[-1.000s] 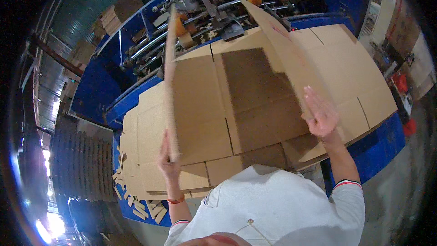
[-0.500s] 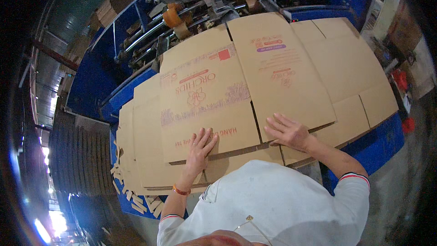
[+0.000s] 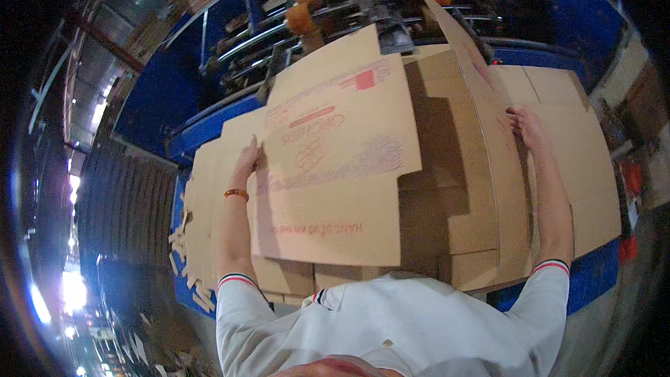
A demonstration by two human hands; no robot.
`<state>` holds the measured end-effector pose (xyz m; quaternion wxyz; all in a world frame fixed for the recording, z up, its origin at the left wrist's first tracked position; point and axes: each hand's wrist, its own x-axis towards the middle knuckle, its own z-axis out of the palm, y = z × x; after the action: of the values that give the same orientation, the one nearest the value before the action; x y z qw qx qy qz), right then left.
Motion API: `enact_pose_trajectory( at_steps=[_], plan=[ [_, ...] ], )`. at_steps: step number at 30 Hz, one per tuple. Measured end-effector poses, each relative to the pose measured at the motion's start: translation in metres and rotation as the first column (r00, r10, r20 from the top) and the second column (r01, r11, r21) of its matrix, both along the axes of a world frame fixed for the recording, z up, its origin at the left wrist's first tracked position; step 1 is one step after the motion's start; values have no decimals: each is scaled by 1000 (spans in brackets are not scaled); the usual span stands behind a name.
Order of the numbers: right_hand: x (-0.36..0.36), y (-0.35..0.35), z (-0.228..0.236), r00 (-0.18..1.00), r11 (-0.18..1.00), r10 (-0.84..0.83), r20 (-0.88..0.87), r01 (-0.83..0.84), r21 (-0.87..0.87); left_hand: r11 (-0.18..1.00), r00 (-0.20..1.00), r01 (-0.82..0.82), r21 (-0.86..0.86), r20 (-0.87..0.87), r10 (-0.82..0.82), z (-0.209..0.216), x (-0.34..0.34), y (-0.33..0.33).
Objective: The person repeatedly picks up flat cardboard sheets, folds them along pre-scored lines into box shapes, and stacks them on a blue conveyor surface. The process is continuous and repetitive throughout the clip.
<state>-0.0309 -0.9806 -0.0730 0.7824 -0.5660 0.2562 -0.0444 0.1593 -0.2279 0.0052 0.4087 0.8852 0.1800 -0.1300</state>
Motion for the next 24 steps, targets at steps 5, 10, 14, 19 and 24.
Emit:
enact_pose_trajectory(
  at_steps=[5, 10, 14, 19, 24],
  plan=[
    [72, 47, -5, 994, 985, -10, -107, -9, -174, 970, 989, -21, 244, 146, -16, -68, 17, 71],
    [66, 45, -11, 997, 909, -64, -53, 37, -416, 793, 981, 5, 609, 151, -122, -39, -8, 14],
    [59, 58, 2, 993, 761, -80, -86, 6, -649, 787, 969, -57, 614, 223, -104, -30, -18, -1],
    [55, 113, 65, 882, 239, -155, -445, -404, -883, 763, 967, -131, 632, 250, -41, -32, -23, 2],
    [42, 151, 92, 881, 174, -305, -363, -323, -930, 767, 962, -135, 627, 270, -51, -29, -28, -10]
  ],
)
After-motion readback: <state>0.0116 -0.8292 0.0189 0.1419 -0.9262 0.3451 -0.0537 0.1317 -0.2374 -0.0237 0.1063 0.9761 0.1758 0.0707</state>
